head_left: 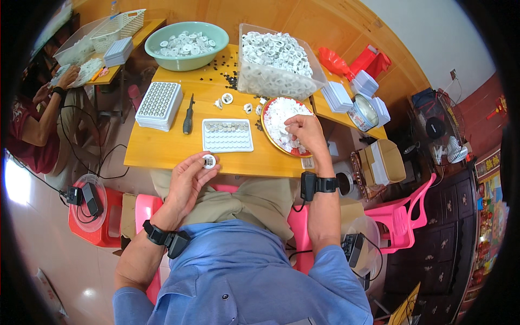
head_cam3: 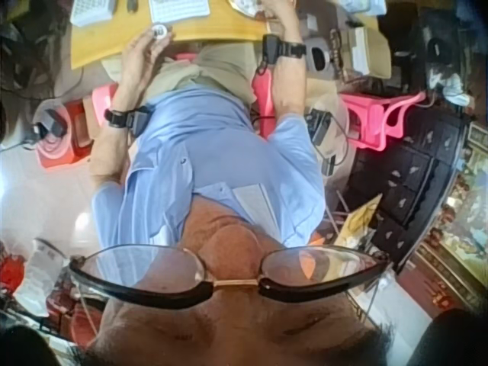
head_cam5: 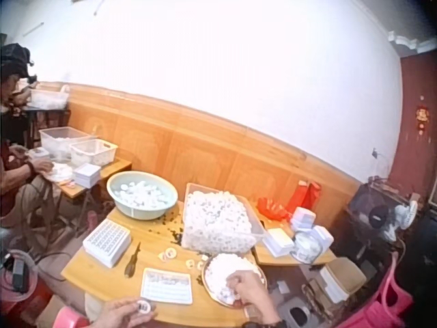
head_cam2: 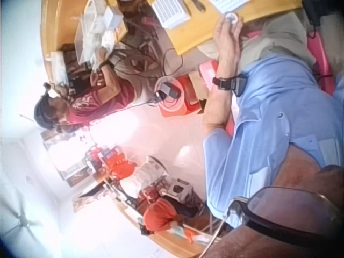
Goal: Assemble small mechanical or electronic components by inserting small black pins into white plastic circular housings.
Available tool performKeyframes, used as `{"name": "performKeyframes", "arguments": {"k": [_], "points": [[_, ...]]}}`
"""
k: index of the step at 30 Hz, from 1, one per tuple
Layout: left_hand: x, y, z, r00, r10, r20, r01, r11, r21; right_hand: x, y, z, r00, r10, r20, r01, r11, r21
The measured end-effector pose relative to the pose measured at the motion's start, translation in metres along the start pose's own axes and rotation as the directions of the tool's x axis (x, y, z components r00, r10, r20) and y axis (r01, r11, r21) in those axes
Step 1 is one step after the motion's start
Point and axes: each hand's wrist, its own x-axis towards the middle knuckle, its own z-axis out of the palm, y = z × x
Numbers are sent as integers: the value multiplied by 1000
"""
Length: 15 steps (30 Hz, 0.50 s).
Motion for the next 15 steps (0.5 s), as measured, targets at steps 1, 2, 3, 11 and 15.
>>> {"name": "performKeyframes", "arguments": {"k": [1,2,3,11,15], "points": [[0,0,0,1000,-2,5,2,1000,-8,-1,-2,-1,1000,-2,1,2,1000,0],[0,0,0,1000,-5,10,5,1000,-16,-1,-4,-1,1000,-10,3,10,1000,24],[0,0,0,1000,-3,10,3,1000,-16,-2,-6,-1,1000,-17,5,17,999,48],[-1,0,5,1000,-14,23,14,1000,-12,5,11,3,997,-66,-43,70,993,96],[-2,0,2,1000,-20,24,21,1000,-20,6,7,10,999,-9,-45,18,980,200]]}}
